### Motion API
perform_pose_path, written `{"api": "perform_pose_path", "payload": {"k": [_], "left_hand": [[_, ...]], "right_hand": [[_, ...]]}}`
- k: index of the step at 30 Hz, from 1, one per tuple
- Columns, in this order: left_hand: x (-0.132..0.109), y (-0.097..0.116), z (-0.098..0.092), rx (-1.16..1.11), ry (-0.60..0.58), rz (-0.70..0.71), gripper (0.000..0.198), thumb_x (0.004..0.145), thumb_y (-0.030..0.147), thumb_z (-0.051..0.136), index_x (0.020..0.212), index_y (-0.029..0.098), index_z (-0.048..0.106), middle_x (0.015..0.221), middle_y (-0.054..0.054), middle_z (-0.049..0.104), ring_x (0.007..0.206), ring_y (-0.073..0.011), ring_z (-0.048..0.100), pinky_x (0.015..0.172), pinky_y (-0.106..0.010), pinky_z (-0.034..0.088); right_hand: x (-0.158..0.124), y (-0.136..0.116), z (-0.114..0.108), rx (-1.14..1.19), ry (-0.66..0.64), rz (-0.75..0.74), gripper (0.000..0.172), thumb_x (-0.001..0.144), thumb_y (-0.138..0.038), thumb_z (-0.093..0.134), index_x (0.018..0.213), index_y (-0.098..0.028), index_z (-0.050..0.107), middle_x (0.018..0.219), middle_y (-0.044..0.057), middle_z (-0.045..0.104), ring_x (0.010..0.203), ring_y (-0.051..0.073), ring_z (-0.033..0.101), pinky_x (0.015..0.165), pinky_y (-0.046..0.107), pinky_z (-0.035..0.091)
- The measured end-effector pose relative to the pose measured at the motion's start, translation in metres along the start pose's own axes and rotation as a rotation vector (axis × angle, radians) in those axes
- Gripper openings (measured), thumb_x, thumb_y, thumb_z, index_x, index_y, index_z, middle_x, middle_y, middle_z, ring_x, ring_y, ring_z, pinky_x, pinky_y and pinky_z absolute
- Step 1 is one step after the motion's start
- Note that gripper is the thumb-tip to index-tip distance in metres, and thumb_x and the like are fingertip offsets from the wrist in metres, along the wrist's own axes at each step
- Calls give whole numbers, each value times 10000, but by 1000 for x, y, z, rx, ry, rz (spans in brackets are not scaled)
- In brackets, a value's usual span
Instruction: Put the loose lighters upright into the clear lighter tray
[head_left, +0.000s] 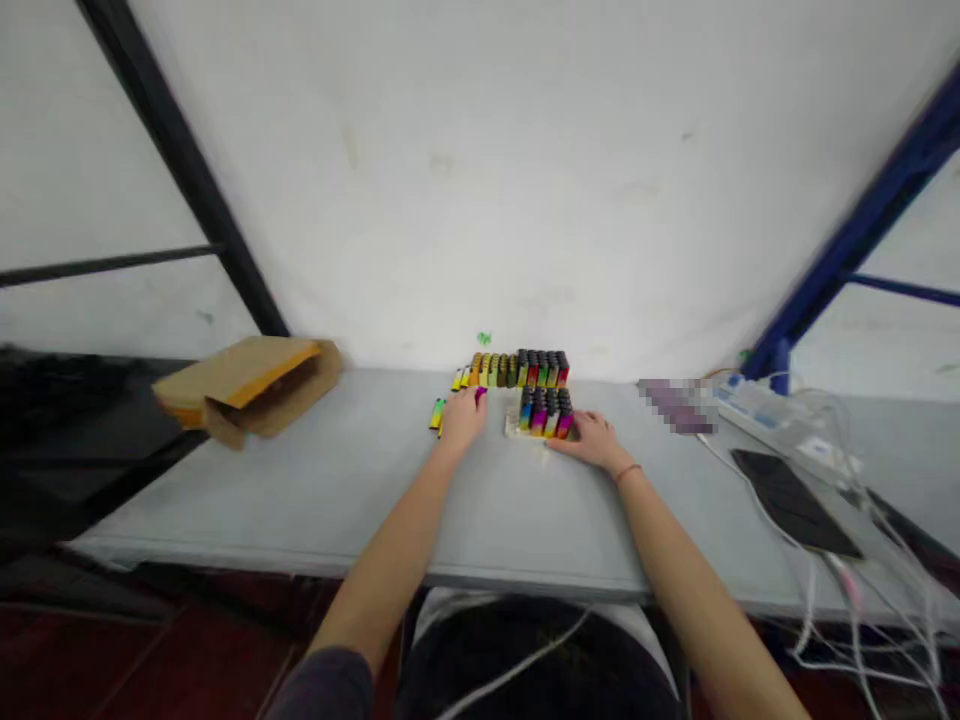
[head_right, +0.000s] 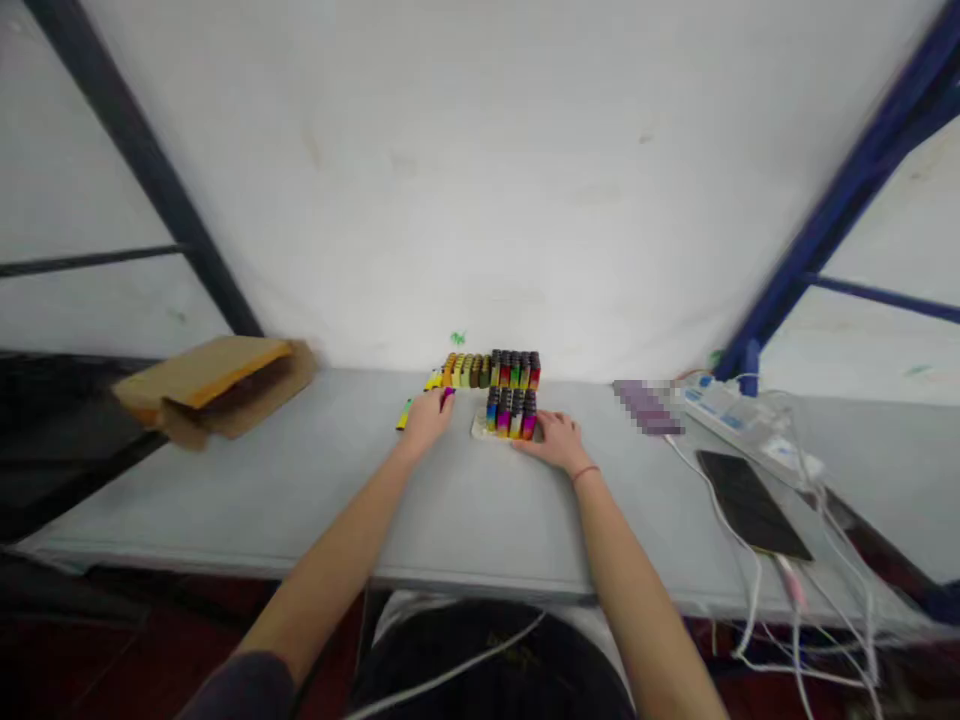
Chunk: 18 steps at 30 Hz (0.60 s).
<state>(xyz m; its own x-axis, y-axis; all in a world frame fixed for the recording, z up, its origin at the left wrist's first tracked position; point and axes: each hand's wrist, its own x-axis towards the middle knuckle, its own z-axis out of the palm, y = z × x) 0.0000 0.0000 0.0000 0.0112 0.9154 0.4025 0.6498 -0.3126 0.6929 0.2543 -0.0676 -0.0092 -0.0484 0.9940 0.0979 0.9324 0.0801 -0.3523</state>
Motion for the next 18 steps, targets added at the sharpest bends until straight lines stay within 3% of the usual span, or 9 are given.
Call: {"api": "perform_pose_path", "payload": {"k": [4,7,10,14,18], "left_hand": [[3,8,7,-374,-33,-166,251,950,305,411,771,195,550,771,-33,591,749,-170,576,714,-284,490],[-1,15,11,-741,-111,-338,272,955,400,442,809,195,544,672,27,477,542,-103,458,506,-210,408],[-6,22,14,-988,-210,-411,325,907,506,549,857,185,546,636,70,392,442,-49,343,432,-173,304],[-10,25,14,-1022,-239,-389,346,838,481,680,831,176,517,628,83,405,431,-21,345,422,-155,271],[-11,25,15,-955,-200,-342,357,901,526,579,985,179,572,624,59,498,433,-42,402,415,-164,290]], "right_hand": [[-1,-1,0,6,8,-1,703,794,-625,645,1333,-185,549,1399,139,579,1290,395,458,1040,541,362],[-1,-1,0,2,14,0,678,795,-626,646,1309,-192,564,1387,138,591,1289,396,459,1031,544,365],[-1,-1,1,-6,22,-1,669,790,-628,650,1301,-203,570,1384,136,595,1286,399,464,1026,541,368],[-1,0,1,-14,29,-6,661,789,-634,648,1293,-213,577,1355,133,615,1282,394,476,1031,536,365],[0,0,2,-20,36,-4,678,785,-640,648,1301,-207,573,1347,142,618,1281,395,477,1022,536,375]]}}
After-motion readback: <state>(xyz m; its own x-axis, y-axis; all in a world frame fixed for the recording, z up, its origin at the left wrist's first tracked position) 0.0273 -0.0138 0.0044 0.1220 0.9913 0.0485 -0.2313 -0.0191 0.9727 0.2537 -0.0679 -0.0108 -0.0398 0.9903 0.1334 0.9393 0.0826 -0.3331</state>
